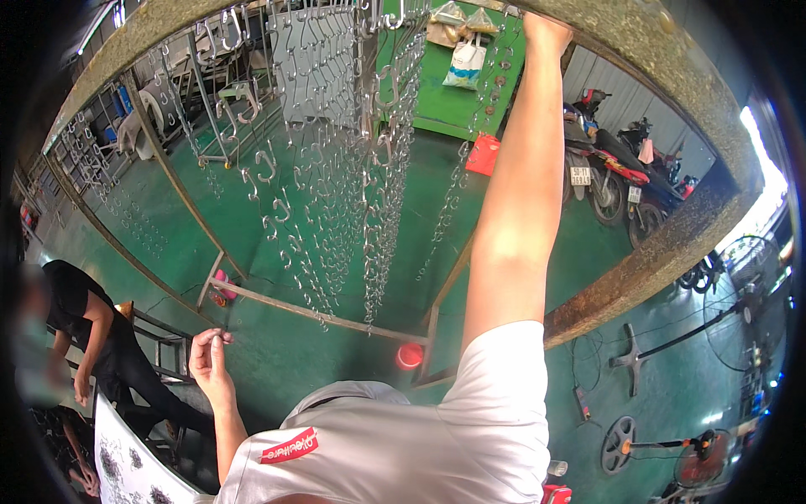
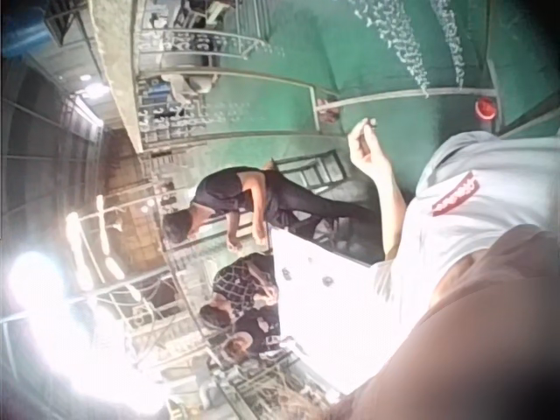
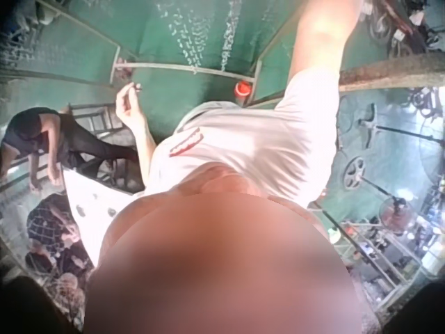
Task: The person picks small metal hooks and S-shaped clips from a white sheet on a table and links them by hand. They occasionally stand to hang the assembled chains on a nearby metal rack, then return to the table to continue linking more pieces.
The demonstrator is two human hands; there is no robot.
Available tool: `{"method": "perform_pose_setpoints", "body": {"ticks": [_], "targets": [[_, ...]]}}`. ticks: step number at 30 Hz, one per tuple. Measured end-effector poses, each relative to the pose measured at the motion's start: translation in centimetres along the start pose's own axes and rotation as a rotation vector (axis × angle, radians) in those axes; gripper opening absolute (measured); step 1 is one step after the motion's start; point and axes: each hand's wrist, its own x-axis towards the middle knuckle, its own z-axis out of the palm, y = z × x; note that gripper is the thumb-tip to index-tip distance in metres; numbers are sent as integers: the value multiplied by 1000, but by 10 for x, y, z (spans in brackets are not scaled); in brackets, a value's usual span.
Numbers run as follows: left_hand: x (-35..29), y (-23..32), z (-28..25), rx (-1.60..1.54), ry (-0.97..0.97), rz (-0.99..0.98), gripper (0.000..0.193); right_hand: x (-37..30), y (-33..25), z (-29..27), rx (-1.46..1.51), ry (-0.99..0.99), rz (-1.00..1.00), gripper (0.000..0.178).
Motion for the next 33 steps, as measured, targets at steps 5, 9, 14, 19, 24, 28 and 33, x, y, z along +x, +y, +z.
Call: {"method": "perform_pose_setpoints", "body": {"ticks": [5,9,14,19,24,28,33], "targets": [[-2,-2,-5,22,9,-14,9,-4,-1,6,9,-11,2,30],[-3,-4,-7,34,17,-17,9,-11,3,6,32,-15,11,33],[-11,-7,-9,33,0,-22,10,-35,-5,1,145,-10,45,36],[-37,-20,-10,94,-112,-142,10,-123,-35,-36,308,191,76,41],[-73,-50,-13,153,-367,-333,11,-309,-58,-84,427,313,-32,28],[-111,-87,-34,549,-637,-347,13,-490,-68,-115,223,83,335,14],[-181,-143,-86,827,-960,-381,19,-669,-65,-161,64,-300,841,19]]}}
